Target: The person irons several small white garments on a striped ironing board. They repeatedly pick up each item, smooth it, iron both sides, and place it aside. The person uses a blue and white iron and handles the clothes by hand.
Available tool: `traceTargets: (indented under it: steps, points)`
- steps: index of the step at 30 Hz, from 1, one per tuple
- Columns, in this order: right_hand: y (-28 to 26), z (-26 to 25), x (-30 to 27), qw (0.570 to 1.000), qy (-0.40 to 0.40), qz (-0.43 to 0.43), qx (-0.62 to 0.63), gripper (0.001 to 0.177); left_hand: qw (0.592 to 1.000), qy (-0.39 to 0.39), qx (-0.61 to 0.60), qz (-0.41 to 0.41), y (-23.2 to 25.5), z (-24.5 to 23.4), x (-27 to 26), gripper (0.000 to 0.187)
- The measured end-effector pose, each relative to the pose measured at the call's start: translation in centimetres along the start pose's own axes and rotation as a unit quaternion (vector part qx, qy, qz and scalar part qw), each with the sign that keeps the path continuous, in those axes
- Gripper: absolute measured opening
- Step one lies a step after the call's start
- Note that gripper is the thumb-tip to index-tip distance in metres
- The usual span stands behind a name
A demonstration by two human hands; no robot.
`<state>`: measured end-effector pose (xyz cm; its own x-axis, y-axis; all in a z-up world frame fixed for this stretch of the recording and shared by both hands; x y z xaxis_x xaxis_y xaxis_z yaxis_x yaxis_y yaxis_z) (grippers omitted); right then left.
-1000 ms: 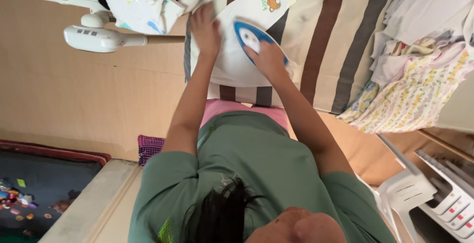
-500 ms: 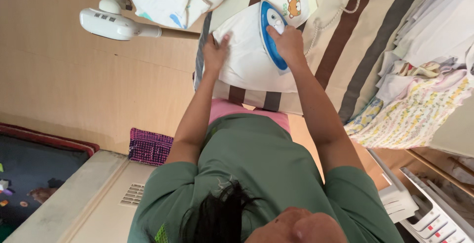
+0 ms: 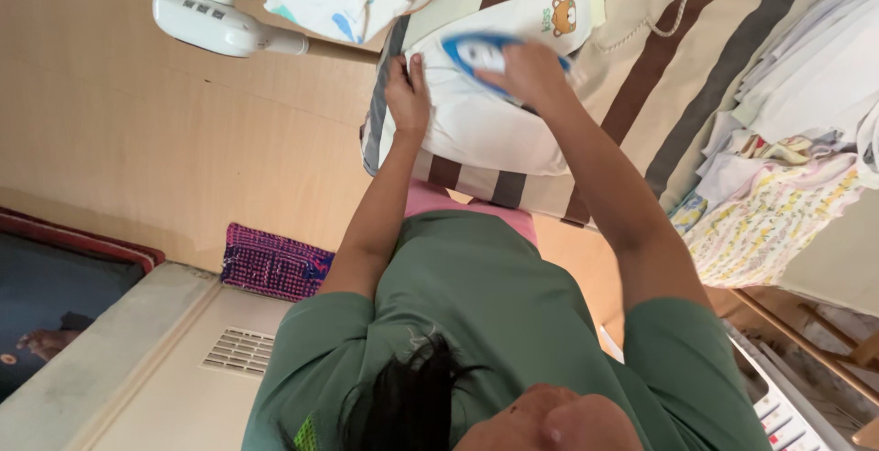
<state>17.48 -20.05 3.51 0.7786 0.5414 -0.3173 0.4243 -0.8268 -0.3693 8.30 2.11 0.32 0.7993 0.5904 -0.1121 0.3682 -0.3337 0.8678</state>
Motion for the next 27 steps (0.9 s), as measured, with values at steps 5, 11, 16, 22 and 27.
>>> traceTargets:
  steps: [5, 11, 16, 22, 27]
  points:
    - [-0.5, -1.4, 3.5, 0.999, -0.003, 0.048, 0.015, 0.075, 0.998, 0.003, 0.046, 0.029, -0.3, 0.0, 0.1, 0.036]
    - [1.6, -2.2, 0.9, 0.998, -0.057, -0.013, -0.024, 0.074, 0.998, -0.010, 0.059, 0.015, -1.2, -0.3, 0.2, 0.036]
    - [-3.0, -0.8, 3.0, 0.998, -0.050, -0.006, -0.034, 0.072, 0.999, -0.021, 0.035, 0.018, -1.1, -0.1, 0.5, 0.033]
    - [3.6, -3.0, 0.5, 0.986, -0.021, 0.157, 0.045, 0.075, 0.998, -0.006, 0.046, 0.038, -0.2, -0.5, 0.1, 0.030]
    - [4.8, -2.9, -0.1, 0.992, -0.060, 0.104, 0.043, 0.077, 0.994, -0.059, 0.080, 0.043, 0.1, -0.8, -1.2, 0.041]
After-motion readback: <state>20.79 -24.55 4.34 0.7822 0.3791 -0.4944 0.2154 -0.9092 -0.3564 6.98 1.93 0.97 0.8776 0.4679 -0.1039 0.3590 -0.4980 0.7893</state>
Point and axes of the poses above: each hand's wrist, its own x-axis towards the middle knuckle, its own z-axis out of the palm, y = z × x, the point moved 7 cm from there along x, towards the middle knuckle, and after that the axes turned 1 degree about x, right-handed, at the moved point
